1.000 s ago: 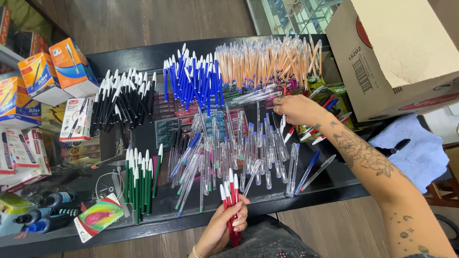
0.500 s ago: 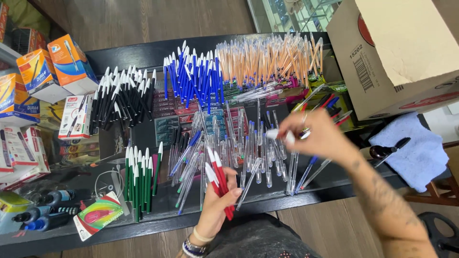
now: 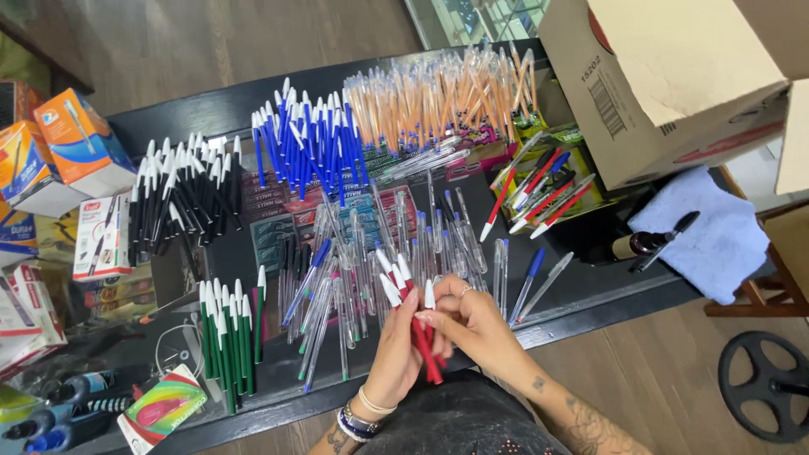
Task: The person sorts a large pile of pens on a glass counter by color. They pick up pens, separate them into groups, and arrange them into neat rows by color, including green, red, and clear pens.
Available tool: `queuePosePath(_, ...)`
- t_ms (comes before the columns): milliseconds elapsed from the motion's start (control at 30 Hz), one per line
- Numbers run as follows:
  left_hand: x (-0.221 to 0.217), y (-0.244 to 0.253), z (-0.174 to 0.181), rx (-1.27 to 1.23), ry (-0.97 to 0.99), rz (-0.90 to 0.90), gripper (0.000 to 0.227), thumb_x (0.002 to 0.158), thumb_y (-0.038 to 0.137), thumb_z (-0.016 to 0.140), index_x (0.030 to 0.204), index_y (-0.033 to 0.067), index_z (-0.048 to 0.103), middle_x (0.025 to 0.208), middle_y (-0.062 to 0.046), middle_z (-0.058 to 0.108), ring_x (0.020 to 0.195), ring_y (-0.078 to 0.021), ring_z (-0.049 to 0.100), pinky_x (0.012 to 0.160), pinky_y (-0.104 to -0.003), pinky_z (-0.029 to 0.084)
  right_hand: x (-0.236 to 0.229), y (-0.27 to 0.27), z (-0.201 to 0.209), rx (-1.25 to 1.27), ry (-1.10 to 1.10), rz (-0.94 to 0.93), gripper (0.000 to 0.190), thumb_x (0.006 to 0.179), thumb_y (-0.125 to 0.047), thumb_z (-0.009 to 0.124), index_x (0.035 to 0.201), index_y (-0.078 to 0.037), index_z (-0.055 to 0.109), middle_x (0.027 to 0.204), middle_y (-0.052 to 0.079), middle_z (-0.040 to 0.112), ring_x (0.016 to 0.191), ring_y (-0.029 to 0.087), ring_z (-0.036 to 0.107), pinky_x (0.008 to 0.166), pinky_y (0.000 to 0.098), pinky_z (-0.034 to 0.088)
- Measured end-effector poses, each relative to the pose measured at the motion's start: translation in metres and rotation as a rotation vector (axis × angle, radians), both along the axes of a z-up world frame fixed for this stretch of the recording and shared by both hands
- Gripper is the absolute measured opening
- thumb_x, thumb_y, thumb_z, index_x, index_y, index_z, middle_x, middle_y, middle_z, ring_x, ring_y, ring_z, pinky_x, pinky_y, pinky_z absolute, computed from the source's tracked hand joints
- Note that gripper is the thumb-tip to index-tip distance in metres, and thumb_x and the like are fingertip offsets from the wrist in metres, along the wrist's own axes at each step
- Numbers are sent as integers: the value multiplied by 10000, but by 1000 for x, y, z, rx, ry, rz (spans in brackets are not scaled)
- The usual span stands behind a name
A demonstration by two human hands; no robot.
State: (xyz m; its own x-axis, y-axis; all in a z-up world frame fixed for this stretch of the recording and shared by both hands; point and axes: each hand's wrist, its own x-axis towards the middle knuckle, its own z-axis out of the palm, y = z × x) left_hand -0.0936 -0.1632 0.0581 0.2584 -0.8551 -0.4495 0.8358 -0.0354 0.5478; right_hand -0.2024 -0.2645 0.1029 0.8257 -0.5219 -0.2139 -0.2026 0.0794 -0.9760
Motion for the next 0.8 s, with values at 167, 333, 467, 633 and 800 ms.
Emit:
queuePosePath(167,-5,-6,-10,187,108,70,279,1080,334,629,1166,70,653,961,-77,646,852,-144,626,729,-336,558,-8,-1,-16,-208,39,-131,180,966,-229,832,901,-142,688,783,-25,566,572,61,490,536,229,385)
queuePosePath(333,-3,-3,-6,38,170,-126,345,1113,366,568,1227,47,635,881,-85,625,753,-152,607,554,-264,516,-15,-34,-23,-418,71,-150,68,1002,-197,757,983,-154,707,898,-30,589,619,57,470,542,223,382)
queuePosePath(467,1,0,-14,-4,175,-121,295,1125,289,547,1306,60,588,1005,-123,657,788,-177,606,731,-354,576,-25,-108,-37,-1012,229,-110,142,1062,-100,572,1164,-98,672,1077,59,630,886,204,630,575,379,533)
queuePosePath(633,4,5,-8,8,133,-140,269,1110,193,580,1321,27,576,1046,-116,671,840,-165,656,845,-387,669,-13,-168,-57,-1428,666,166,326,931,-54,647,1234,-169,689,1400,68,553,1141,301,623,472,493,622)
queuePosePath(800,4,8,-20,-108,116,-153,474,1071,80,622,1532,20,527,1024,-61,596,719,-75,509,561,-182,429,0,-189,-64,-1290,703,461,357,858,173,601,1084,-103,611,1262,123,460,949,356,562,580,518,495)
